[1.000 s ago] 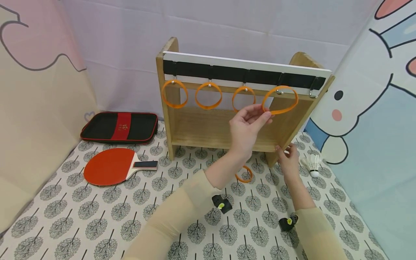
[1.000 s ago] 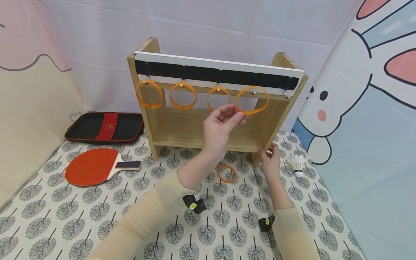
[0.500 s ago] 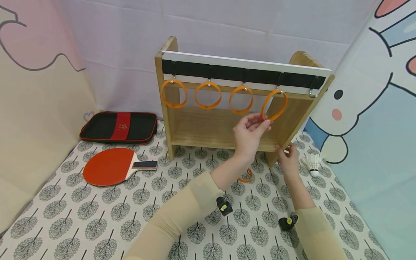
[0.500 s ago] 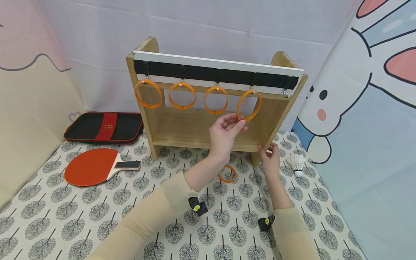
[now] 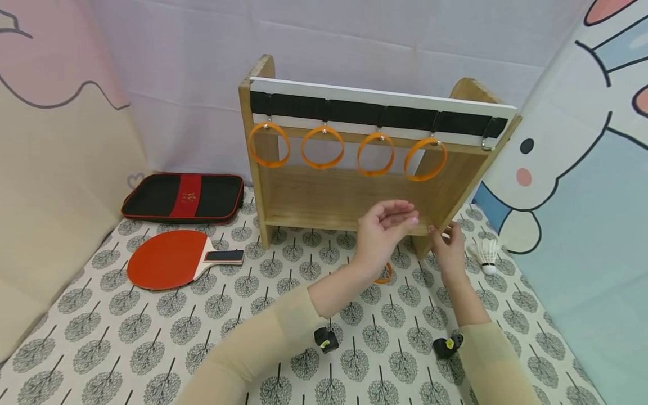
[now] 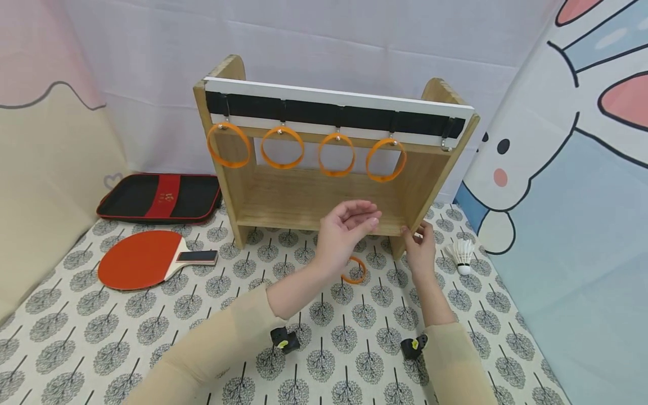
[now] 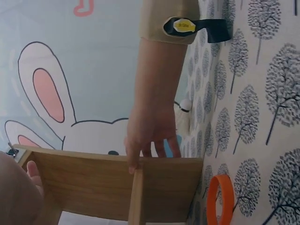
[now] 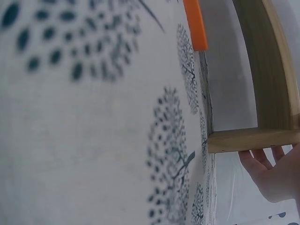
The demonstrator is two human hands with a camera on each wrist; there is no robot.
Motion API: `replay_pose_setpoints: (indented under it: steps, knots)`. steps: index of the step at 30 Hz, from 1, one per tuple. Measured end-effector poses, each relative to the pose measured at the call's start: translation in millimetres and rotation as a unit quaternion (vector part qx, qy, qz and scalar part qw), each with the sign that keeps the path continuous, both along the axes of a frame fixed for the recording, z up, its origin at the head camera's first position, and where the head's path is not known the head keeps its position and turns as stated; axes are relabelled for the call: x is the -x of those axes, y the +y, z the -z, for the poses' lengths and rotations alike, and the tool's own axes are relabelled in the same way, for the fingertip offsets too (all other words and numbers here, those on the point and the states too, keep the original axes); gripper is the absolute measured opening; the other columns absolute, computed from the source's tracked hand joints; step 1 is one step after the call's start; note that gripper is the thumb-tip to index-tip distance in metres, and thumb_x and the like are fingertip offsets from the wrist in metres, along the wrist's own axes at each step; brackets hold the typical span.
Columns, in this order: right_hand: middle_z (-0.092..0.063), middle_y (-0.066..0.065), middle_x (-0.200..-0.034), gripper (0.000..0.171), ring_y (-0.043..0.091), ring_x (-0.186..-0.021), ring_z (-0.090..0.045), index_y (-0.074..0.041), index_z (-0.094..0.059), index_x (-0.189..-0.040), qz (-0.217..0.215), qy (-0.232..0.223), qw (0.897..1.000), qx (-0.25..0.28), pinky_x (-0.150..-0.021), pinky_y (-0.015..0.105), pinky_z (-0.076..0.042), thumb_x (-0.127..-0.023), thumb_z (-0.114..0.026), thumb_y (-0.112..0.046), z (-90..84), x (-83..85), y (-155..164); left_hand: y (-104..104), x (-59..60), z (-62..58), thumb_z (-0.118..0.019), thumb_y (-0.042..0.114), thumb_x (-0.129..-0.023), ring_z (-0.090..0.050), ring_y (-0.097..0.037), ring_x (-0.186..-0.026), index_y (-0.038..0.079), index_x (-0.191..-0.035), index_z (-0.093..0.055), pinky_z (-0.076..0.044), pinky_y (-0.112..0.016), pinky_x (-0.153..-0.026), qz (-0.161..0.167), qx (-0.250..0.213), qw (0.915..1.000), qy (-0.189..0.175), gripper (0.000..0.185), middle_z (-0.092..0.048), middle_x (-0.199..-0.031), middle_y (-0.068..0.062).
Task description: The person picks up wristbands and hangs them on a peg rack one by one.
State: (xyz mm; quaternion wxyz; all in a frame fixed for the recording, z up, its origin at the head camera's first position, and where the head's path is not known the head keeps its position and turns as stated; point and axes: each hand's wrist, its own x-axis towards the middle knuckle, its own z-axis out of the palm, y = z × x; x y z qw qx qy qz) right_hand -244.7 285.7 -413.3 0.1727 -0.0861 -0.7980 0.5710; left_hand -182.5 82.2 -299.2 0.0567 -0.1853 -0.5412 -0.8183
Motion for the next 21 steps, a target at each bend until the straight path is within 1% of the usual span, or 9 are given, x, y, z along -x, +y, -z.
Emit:
replay_pose_setpoints:
  steps: [2,6,8,10,12,14,16,18,21]
  knots:
    - [-0.043,0.011,-0.125,0.049,0.017,-0.103,-0.050,-0.018,-0.035,-0.131,-0.002,0.003,1.000,-0.003,-0.078,0.030,-0.049,-0.088,-0.050,-0.039,4.4,3.1,3.1,-4.5,-2.4,4.2,-0.065,-0.002,-0.076,-0.061,-0.027,-0.095,-0.004,-0.105,-0.057,-0.050,-0.023,-0.079,0.007,0.038,0.9993,0.003,0.030,-0.062,-0.103,-0.016]
    - [-0.044,0.007,-0.124,0.050,0.018,-0.103,-0.051,-0.026,-0.037,-0.128,-0.010,0.020,1.000,-0.001,-0.075,0.029,-0.050,-0.085,-0.049,-0.049,31.6,21.9,22.7,-14.6,0.0,19.7,-0.068,0.005,-0.076,-0.060,-0.023,-0.096,0.000,-0.105,-0.058,-0.050,-0.023,-0.081,0.037,0.119,0.9921,0.014,0.031,-0.063,-0.104,-0.012]
    - [-0.044,0.006,-0.124,0.051,0.018,-0.103,-0.051,-0.030,-0.037,-0.127,-0.015,0.025,1.000,-0.006,-0.075,0.032,-0.051,-0.084,-0.048,-0.054,43.6,30.0,31.4,-19.4,6.2,33.0,-0.069,0.012,-0.076,-0.059,-0.016,-0.096,0.006,-0.105,-0.059,-0.049,-0.024,-0.082,0.048,0.176,0.9826,0.034,0.032,-0.063,-0.104,-0.006]
    - [-0.043,0.006,-0.125,0.051,0.020,-0.105,-0.050,-0.030,-0.037,-0.128,-0.014,0.022,1.000,-0.006,-0.078,0.037,-0.050,-0.084,-0.048,-0.054,44.8,31.0,32.5,-23.3,14.5,47.2,-0.070,0.018,-0.076,-0.058,-0.011,-0.096,0.009,-0.106,-0.060,-0.048,-0.025,-0.083,0.062,0.225,0.9705,0.059,0.034,-0.063,-0.104,0.000]
    - [-0.042,0.006,-0.126,0.051,0.020,-0.107,-0.049,-0.030,-0.036,-0.128,-0.016,0.015,1.000,-0.006,-0.081,0.041,-0.049,-0.085,-0.048,-0.053,40.9,28.7,30.0,-28.0,23.2,60.8,-0.070,0.025,-0.075,-0.056,-0.004,-0.095,0.015,-0.107,-0.060,-0.047,-0.023,-0.083,0.066,0.285,0.9521,0.089,0.034,-0.063,-0.103,0.008]
    - [-0.041,0.008,-0.128,0.052,0.022,-0.109,-0.048,-0.028,-0.035,-0.130,-0.021,0.010,1.000,-0.007,-0.084,0.044,-0.048,-0.085,-0.049,-0.051,35.1,25.3,26.6,-33.7,29.4,69.2,-0.070,0.027,-0.075,-0.054,-0.003,-0.097,0.017,-0.108,-0.060,-0.046,-0.024,-0.086,0.071,0.336,0.9319,0.116,0.036,-0.061,-0.104,0.012]
    - [-0.040,0.009,-0.128,0.052,0.023,-0.110,-0.048,-0.028,-0.034,-0.130,-0.024,0.007,1.000,-0.002,-0.086,0.047,-0.046,-0.085,-0.050,-0.049,30.1,22.3,23.1,-39.9,34.9,76.2,-0.069,0.028,-0.076,-0.052,-0.003,-0.101,0.020,-0.110,-0.058,-0.044,-0.023,-0.088,0.080,0.387,0.9075,0.144,0.037,-0.059,-0.107,0.015]
    - [-0.039,0.010,-0.128,0.053,0.024,-0.111,-0.047,-0.027,-0.033,-0.130,-0.026,0.005,1.000,-0.010,-0.087,0.047,-0.045,-0.085,-0.050,-0.049,26.6,19.7,20.6,-45.3,39.0,81.3,-0.068,0.031,-0.076,-0.050,-0.003,-0.105,0.023,-0.113,-0.057,-0.041,-0.023,-0.092,0.095,0.436,0.8796,0.165,0.039,-0.057,-0.111,0.016]
    - [-0.039,0.010,-0.128,0.053,0.023,-0.110,-0.047,-0.026,-0.033,-0.131,-0.025,0.002,1.000,-0.017,-0.087,0.045,-0.046,-0.085,-0.050,-0.049,23.4,16.6,18.2,-50.3,45.0,87.4,-0.068,0.030,-0.076,-0.048,-0.005,-0.109,0.023,-0.118,-0.054,-0.037,-0.026,-0.097,0.126,0.487,0.8400,0.202,0.045,-0.055,-0.114,0.013]
